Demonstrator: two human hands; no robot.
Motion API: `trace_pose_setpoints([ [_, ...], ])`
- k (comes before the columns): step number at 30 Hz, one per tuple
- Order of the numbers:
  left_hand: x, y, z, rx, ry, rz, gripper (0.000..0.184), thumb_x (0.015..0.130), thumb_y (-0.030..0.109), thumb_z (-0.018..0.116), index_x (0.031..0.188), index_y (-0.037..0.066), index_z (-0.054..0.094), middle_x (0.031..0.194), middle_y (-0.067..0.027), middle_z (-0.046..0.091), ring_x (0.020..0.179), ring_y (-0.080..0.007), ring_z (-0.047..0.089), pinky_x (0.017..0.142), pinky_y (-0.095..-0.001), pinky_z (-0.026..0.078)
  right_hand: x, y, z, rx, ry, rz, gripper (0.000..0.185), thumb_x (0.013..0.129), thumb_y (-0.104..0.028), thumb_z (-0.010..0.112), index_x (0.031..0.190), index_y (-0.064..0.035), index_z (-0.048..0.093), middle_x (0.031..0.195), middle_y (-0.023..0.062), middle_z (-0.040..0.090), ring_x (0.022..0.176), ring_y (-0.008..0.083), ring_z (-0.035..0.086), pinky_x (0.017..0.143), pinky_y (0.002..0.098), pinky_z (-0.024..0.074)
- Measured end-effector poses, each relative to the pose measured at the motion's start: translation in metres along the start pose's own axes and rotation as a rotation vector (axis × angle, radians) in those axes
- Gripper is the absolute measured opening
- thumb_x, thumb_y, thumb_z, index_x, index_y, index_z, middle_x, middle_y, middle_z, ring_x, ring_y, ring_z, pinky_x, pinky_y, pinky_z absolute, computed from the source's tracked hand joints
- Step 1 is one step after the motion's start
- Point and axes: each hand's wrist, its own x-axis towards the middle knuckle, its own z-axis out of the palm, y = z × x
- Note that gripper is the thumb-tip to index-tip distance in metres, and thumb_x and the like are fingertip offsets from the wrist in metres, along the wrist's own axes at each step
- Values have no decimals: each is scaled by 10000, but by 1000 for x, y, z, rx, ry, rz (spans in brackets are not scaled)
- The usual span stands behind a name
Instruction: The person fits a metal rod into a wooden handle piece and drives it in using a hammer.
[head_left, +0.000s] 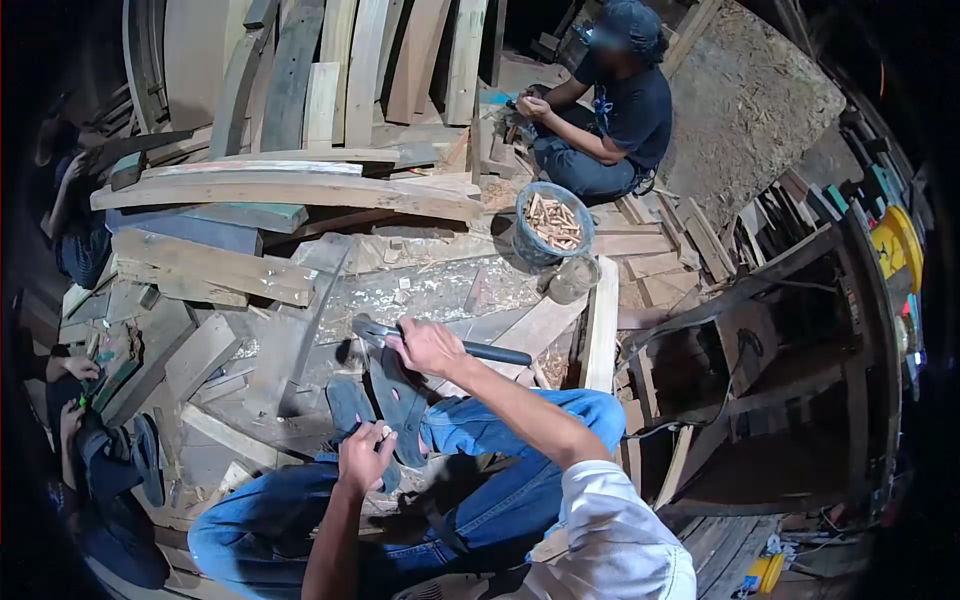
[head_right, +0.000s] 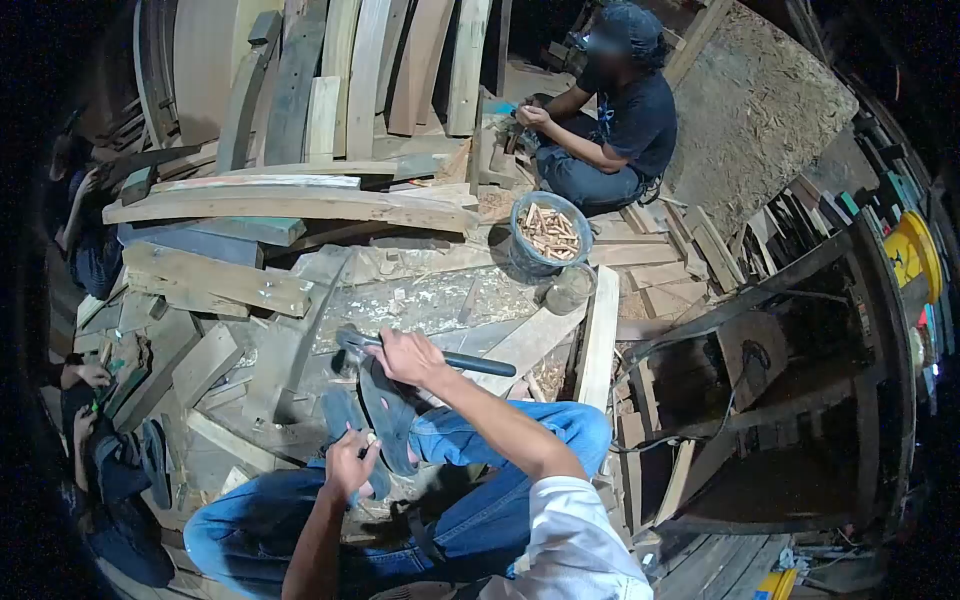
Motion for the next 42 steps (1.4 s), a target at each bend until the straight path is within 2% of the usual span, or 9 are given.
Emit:
trace_pose_setpoints([
  [9, 3, 5, -6, 19, -18, -21, 221, 838, 244, 690, 966, 68, 659, 844, -118, 650, 742, -348, 655, 633, -433, 520, -28, -57, -48, 325, -18, -45, 462, 961, -368, 513, 968, 89, 579, 782, 325, 605, 772, 486, 614, 696, 515, 486],
  [14, 8, 5, -12, -45, -47, -77, 186, 823, 211, 701, 900, 41, 687, 830, -151, 664, 736, -361, 652, 650, -424, 518, -77, -61, -66, 482, -346, 247, 489, 937, -428, 552, 999, 54, 613, 872, 250, 657, 836, 353, 661, 765, 430, 502],
  [17, 18, 3, -14, -239, 129, -32, 181, 831, 195, 692, 789, 21, 670, 724, -148, 646, 693, -343, 641, 643, -396, 505, -120, -63, -64, 688, -360, 405, 425, 948, -377, 554, 998, 41, 616, 780, 186, 658, 675, 269, 626, 660, 400, 484],
  [18, 23, 12, -23, -373, 113, -202, 230, 846, 187, 682, 710, 7, 636, 647, -158, 604, 583, -317, 577, 572, -377, 464, -133, -60, -61, 667, -400, 450, 414, 959, -372, 548, 1035, 35, 575, 740, 146, 634, 622, 237, 597, 605, 384, 476],
  [19, 21, 7, -24, -290, 193, -305, 361, 875, 189, 666, 610, -9, 523, 544, -110, 480, 486, -194, 431, 493, -348, 363, -152, -58, -58, 649, -459, 501, 408, 969, -367, 542, 1071, 28, 533, 699, 106, 609, 569, 205, 568, 550, 368, 468],
  [21, 29, 7, -31, -517, 375, -456, 457, 900, 199, 657, 583, 23, 379, 565, 24, 287, 579, -56, 260, 471, -297, 229, -164, -76, -73, 995, -524, 786, 343, 992, -339, 518, 1080, -15, 446, 626, 21, 489, 486, 122, 476, 436, 300, 403],
  [26, 37, 33, -52, -1118, 458, -681, 395, 878, 132, 609, 555, 104, 383, 555, 60, 320, 519, -62, 263, 510, -269, 235, -184, -88, -71, 1140, -330, 965, 234, 1008, -301, 499, 960, -84, 427, 592, -23, 400, 427, 65, 378, 372, 239, 347],
  [32, 44, 33, -21, -1533, 484, -585, 367, 854, 41, 500, 559, 108, 290, 544, 30, 275, 468, -90, 229, 470, -283, 194, -189, -89, -53, 1209, -229, 843, 193, 1011, -229, 491, 936, -62, 431, 548, -32, 378, 390, 48, 339, 347, 223, 314],
  [42, 44, 33, -1, -1438, 434, -614, 368, 846, 61, 526, 533, 104, 340, 531, 32, 302, 474, -90, 288, 471, -275, 217, -193, -92, -33, 1221, -225, 900, 171, 1005, -237, 506, 952, -89, 441, 536, -48, 359, 386, 40, 332, 346, 219, 302],
])
